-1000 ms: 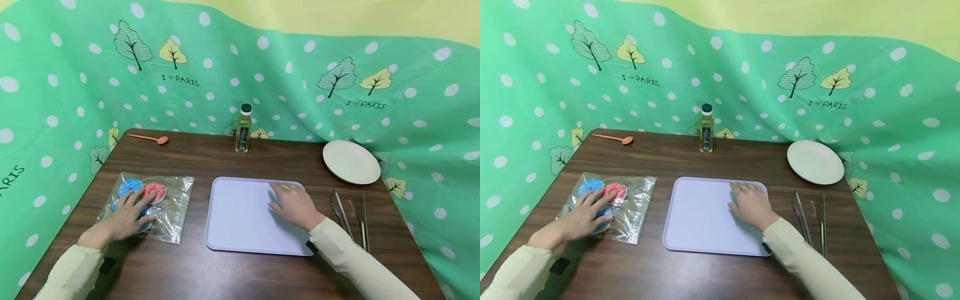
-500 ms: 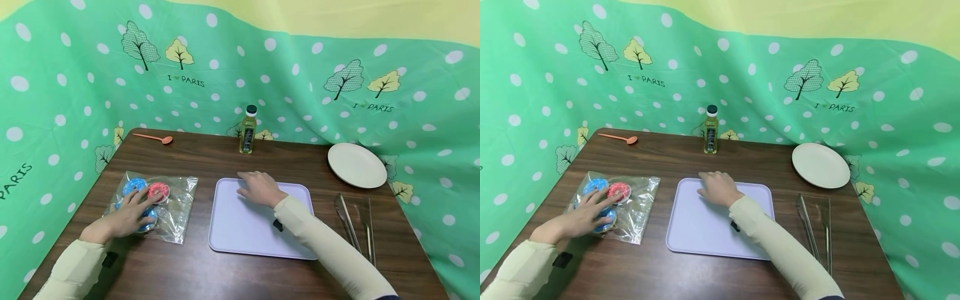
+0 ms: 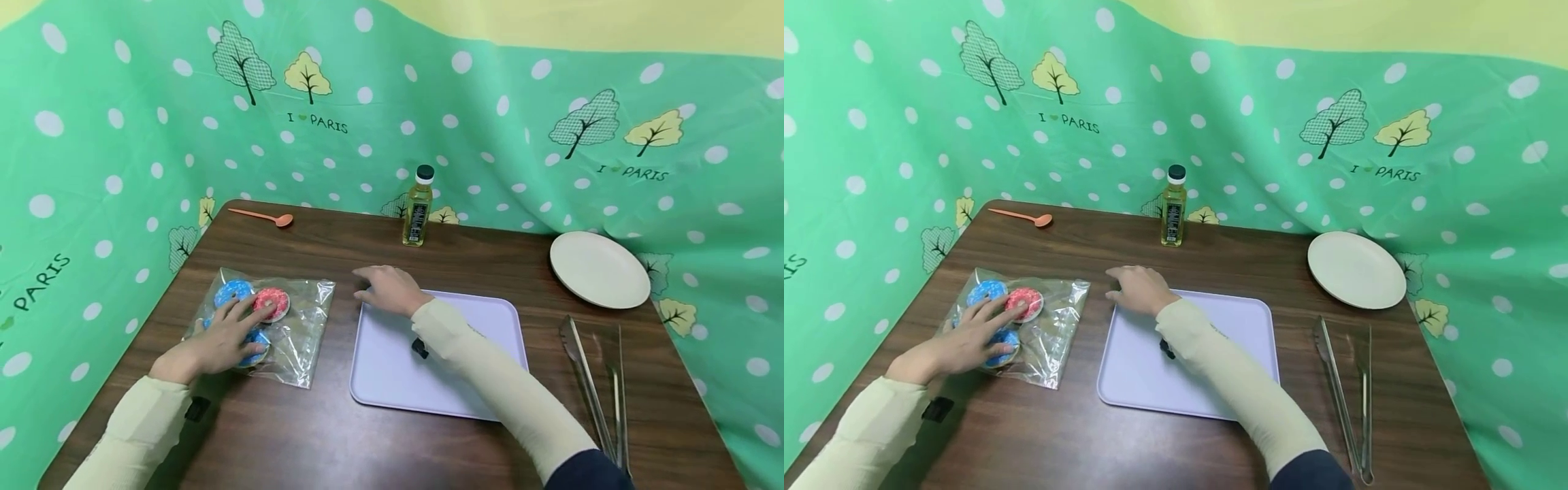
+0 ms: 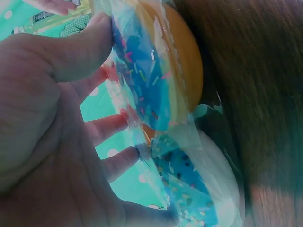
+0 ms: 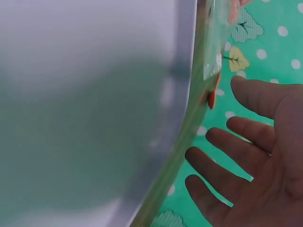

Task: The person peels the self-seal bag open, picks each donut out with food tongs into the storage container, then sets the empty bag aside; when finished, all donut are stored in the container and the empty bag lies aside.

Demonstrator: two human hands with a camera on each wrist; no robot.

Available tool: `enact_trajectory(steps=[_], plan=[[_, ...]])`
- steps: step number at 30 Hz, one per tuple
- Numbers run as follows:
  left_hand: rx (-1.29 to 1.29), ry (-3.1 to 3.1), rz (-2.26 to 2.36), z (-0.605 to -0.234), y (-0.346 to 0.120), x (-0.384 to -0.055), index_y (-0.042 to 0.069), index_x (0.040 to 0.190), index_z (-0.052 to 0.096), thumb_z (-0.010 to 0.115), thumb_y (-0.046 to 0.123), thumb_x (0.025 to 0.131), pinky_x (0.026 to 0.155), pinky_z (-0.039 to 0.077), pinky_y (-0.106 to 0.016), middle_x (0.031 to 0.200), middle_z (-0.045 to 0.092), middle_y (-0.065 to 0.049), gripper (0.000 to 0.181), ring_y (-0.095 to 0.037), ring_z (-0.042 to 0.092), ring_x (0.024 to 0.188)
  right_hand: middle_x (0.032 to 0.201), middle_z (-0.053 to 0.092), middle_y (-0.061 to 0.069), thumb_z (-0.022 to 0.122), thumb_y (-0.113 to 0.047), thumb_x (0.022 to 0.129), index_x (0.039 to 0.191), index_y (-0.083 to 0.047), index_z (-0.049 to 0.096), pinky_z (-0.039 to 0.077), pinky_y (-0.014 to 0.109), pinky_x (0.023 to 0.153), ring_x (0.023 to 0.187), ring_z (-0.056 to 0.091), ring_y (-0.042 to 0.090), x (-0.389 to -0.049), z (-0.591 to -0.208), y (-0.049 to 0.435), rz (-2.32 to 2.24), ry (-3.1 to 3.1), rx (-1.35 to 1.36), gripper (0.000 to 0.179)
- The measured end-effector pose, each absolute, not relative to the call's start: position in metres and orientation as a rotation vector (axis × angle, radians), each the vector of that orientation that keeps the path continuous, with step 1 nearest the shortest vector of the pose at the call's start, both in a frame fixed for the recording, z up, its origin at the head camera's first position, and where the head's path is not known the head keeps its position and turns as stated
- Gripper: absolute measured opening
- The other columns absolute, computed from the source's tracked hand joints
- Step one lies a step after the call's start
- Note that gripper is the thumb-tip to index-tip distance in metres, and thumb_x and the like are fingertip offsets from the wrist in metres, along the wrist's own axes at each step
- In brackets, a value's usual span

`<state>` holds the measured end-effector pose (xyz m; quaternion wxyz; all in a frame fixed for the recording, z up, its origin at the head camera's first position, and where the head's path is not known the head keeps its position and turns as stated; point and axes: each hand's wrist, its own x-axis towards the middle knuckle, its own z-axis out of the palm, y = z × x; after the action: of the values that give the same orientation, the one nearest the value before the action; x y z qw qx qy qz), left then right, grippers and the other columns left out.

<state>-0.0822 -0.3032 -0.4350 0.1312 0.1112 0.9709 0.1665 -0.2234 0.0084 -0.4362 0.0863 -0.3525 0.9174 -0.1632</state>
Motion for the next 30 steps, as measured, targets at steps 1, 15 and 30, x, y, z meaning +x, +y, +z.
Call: enact_trajectory(steps=[1, 15, 30], plan=[[0.322, 2.817, 0.480, -0.434, -0.303, -0.083, 0.022, 0.156, 0.037, 0.069, 0.035, 0.096, 0.087, 0.011, -0.091, 0.161, 0.016, -0.019, 0.070, -0.056, 0.011, 0.141, 0.141, 0.058, 0.005, 0.066, -0.033, 0.099, 0.144, -0.012, 0.056, 0.046, 0.041, 0.103, 0.129, 0.055, 0.024, -0.224, -0.437, 0.003, -0.492, 2.723, -1.056, 0.050], [0.299, 2.806, 0.490, -0.429, -0.303, -0.083, 0.023, 0.154, 0.041, 0.071, 0.037, 0.094, 0.088, 0.012, -0.091, 0.160, 0.019, -0.020, 0.069, -0.056, 0.013, 0.140, 0.140, 0.059, -0.004, 0.065, -0.018, 0.101, 0.143, -0.021, 0.060, 0.046, 0.035, 0.103, 0.130, 0.054, 0.017, -0.236, -0.444, -0.056, -0.378, 2.668, -1.154, 0.042], [0.281, 2.827, 0.474, -0.433, -0.301, -0.085, 0.023, 0.153, 0.044, 0.073, 0.037, 0.092, 0.087, 0.015, -0.091, 0.158, 0.022, -0.021, 0.068, -0.057, 0.016, 0.138, 0.105, 0.073, -0.013, 0.074, -0.025, 0.094, 0.103, -0.025, 0.079, 0.050, 0.037, 0.090, 0.101, 0.065, 0.015, -0.243, -0.454, -0.058, -0.285, 2.761, -1.338, 0.010]])
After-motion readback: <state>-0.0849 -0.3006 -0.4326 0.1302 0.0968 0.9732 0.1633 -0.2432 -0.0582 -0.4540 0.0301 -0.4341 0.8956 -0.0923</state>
